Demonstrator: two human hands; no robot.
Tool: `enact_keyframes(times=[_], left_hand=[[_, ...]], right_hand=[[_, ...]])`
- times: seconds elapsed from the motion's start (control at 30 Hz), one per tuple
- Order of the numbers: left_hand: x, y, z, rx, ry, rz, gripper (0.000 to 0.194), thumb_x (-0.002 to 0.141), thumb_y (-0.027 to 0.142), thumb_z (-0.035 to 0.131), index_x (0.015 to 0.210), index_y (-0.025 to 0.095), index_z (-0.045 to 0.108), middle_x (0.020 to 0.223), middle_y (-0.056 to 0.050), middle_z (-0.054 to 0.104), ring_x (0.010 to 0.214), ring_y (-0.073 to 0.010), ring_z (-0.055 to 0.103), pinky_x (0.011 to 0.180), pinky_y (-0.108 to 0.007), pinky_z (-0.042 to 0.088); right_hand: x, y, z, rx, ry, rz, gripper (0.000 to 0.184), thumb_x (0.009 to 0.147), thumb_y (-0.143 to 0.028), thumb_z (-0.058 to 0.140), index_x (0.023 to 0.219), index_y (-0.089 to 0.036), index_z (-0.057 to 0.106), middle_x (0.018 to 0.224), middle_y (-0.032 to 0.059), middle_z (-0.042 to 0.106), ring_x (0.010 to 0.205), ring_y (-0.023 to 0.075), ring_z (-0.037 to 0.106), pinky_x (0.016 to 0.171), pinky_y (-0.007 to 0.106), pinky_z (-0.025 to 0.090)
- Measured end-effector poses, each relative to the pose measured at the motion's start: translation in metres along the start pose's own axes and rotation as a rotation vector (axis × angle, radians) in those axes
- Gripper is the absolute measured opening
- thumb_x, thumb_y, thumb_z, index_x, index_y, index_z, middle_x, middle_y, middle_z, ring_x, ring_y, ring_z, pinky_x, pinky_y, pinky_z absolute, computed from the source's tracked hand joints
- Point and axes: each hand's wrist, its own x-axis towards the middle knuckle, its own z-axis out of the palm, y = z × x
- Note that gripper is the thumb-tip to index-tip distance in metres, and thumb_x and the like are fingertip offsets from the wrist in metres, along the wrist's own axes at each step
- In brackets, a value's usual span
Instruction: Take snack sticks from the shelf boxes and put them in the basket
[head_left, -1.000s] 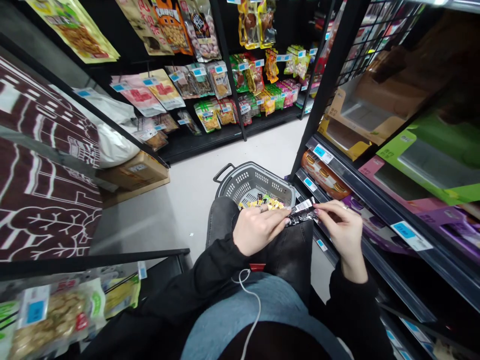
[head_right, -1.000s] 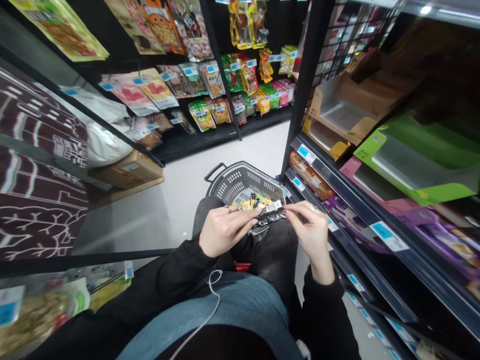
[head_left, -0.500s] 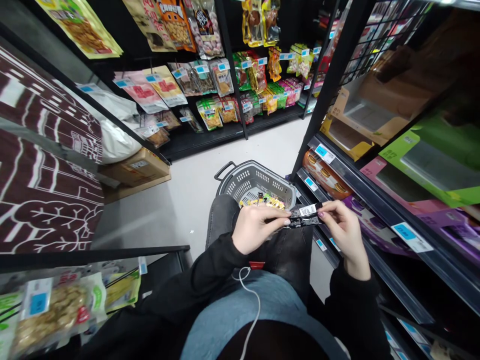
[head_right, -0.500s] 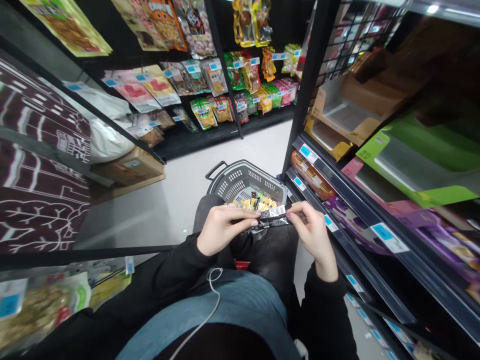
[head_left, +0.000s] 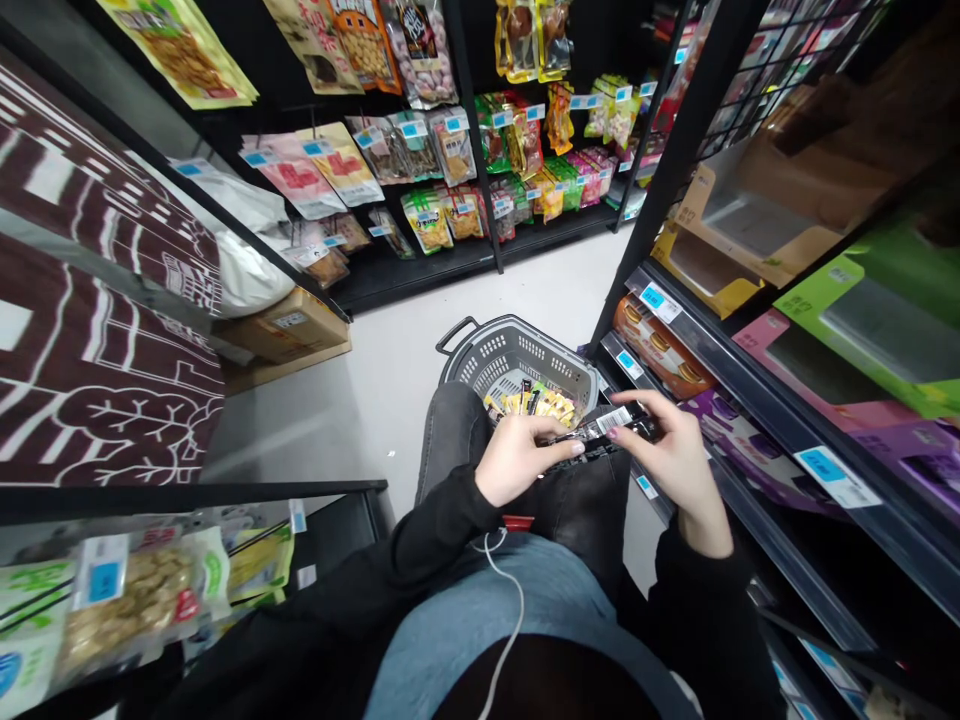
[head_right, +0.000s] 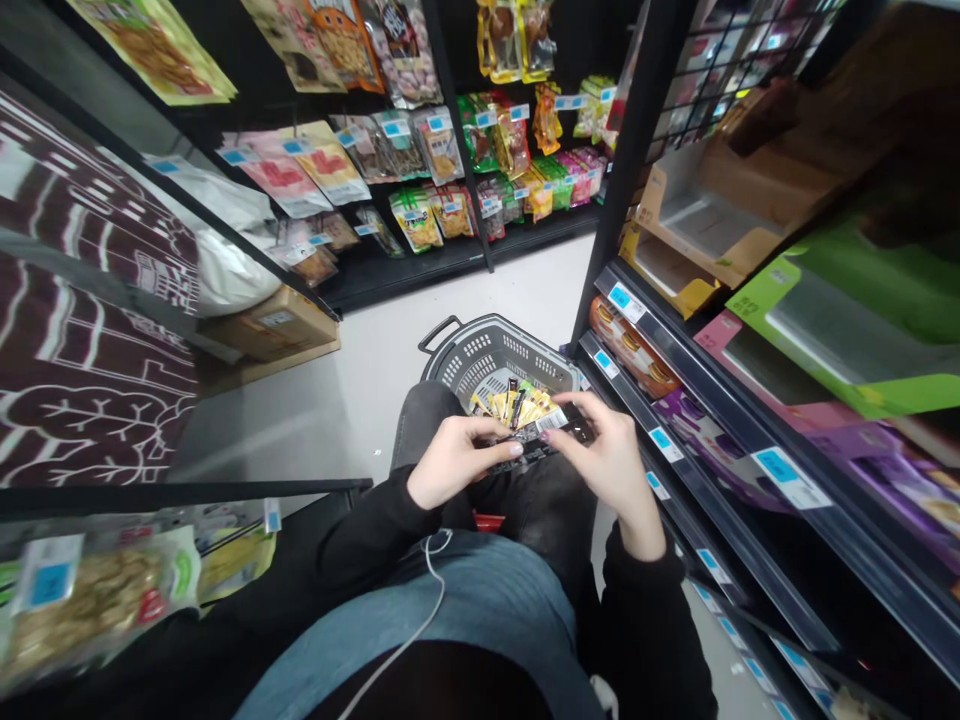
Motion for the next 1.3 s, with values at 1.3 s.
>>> enact_keyframes(times=[1.3], left_hand=[[-0.025,-0.021,-0.004,-0.569,-0.492,-0.298,0.039,0.067,0.036,0.072,0.094,0.009,0.067,0.079,-0.008,0.071,0.061,-0.0136,0.064,0.053,-0.023,0.053]], right_hand=[[-0.001,0.025,0.042,0.444,0.287,0.222,0.064,0.06,-0.029,0.077,0.117,-0.021,0.049,0.101,0.0067,0.065,0.085,0.019,0.065,0.075,0.033,0.053]])
